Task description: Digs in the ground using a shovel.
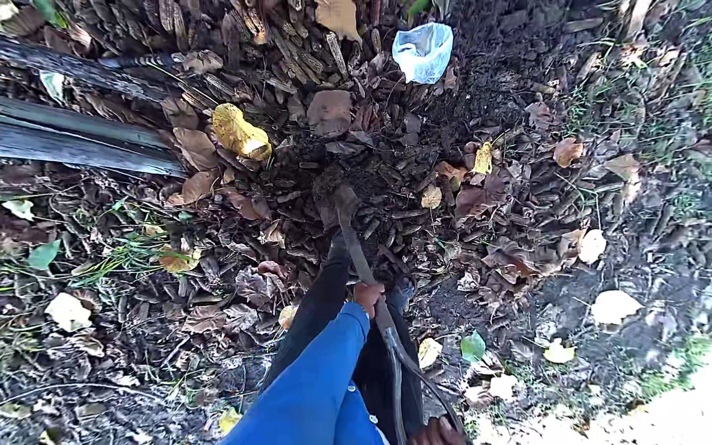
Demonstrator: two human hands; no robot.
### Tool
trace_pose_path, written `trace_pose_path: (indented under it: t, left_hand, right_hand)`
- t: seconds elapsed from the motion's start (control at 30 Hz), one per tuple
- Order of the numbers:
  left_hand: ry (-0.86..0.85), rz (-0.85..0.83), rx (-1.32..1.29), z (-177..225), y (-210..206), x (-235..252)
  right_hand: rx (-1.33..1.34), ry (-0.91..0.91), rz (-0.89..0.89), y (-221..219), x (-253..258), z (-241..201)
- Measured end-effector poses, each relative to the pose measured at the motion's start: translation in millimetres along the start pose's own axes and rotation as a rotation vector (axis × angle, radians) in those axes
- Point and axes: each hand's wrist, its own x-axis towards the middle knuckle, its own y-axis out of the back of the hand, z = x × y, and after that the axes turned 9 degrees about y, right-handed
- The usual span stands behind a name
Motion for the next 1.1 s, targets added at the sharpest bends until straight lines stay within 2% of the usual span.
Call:
trace_pose_path:
  t: [0.2, 0.3, 0.4, 0.53, 0.7, 0.93, 1.1]
  left_hand:
    - [-0.040, 0.087, -0.051, -20.6, -28.5, -11.3]
    - [-0.058, 0.124, 0.032, -48.7, -61.5, -22.8]
    - [-0.105, 0.102, 0.033, -66.5, -92.9, -22.8]
    - [-0.099, 0.062, -0.076, -87.3, -109.6, -30.5]
    - [-0.033, 0.034, -0.188, -91.0, -118.9, -59.9]
    - [-0.049, 0.056, -0.071, -37.6, -100.0, -94.7]
    - [0.019, 0.066, 0.024, -0.2, -83.8, -101.3]
  right_hand:
    - [0.262, -0.018, -0.186, 21.6, 2.5, -25.1]
    - [0.340, -0.037, -0.101, 51.2, -3.8, -49.6]
    - [0.297, -0.010, 0.054, 81.2, 18.3, -65.2]
    - [0.349, -0.040, 0.005, 100.5, 34.9, -73.5]
    - [0.408, -0.050, 0.002, 75.2, 33.9, -82.6]
    - [0.219, -0.037, 0.127, -16.6, 25.7, -98.9]
    - [0.239, -0.051, 0.101, -71.8, 22.2, -100.4]
